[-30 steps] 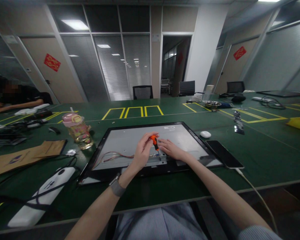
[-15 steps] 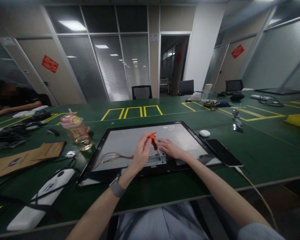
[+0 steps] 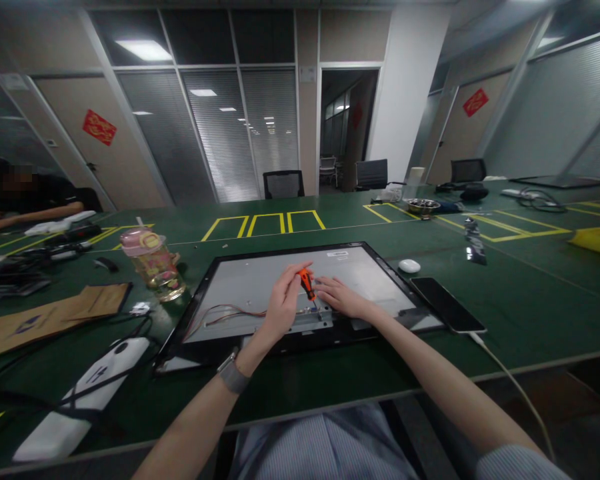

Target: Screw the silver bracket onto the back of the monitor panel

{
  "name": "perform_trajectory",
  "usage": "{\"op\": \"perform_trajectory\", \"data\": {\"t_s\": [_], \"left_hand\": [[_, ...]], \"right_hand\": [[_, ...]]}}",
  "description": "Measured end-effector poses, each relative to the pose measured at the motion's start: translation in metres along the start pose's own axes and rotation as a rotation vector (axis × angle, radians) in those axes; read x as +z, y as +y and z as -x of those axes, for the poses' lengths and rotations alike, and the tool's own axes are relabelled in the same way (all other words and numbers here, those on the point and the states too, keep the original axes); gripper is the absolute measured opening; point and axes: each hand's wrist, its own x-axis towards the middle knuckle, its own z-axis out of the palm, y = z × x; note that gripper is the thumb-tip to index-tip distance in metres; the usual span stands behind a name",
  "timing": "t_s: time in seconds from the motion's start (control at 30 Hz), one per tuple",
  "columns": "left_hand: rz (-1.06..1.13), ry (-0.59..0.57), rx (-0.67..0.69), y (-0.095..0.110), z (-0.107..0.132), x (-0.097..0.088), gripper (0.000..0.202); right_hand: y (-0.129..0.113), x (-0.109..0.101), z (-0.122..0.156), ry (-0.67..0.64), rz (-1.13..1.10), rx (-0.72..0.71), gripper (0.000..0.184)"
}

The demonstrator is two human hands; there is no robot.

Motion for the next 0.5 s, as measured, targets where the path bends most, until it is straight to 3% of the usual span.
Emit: {"op": "perform_trajectory", "data": {"t_s": [0.13,0.33,0.5], "left_hand": [[0.039,-0.004,0.02,-0.0022,0.0,-0.0003,0.028],[-0.049,0.091,0.066,-0.005,0.0021,0.0016,0.018],[0.022,0.023,0.022,0.0027,0.0017,0.0011,0.029]], "right_hand": [[0.0033,0.0019,-0.0013,-0.008,0.002,-0.002,0.047],[0.0028,0.003,-0.0013,0.018,0.01,-0.003,0.046],[0.0004,0.0007,-0.0006,-0.004,0.005,-0.001,0.047]]}}
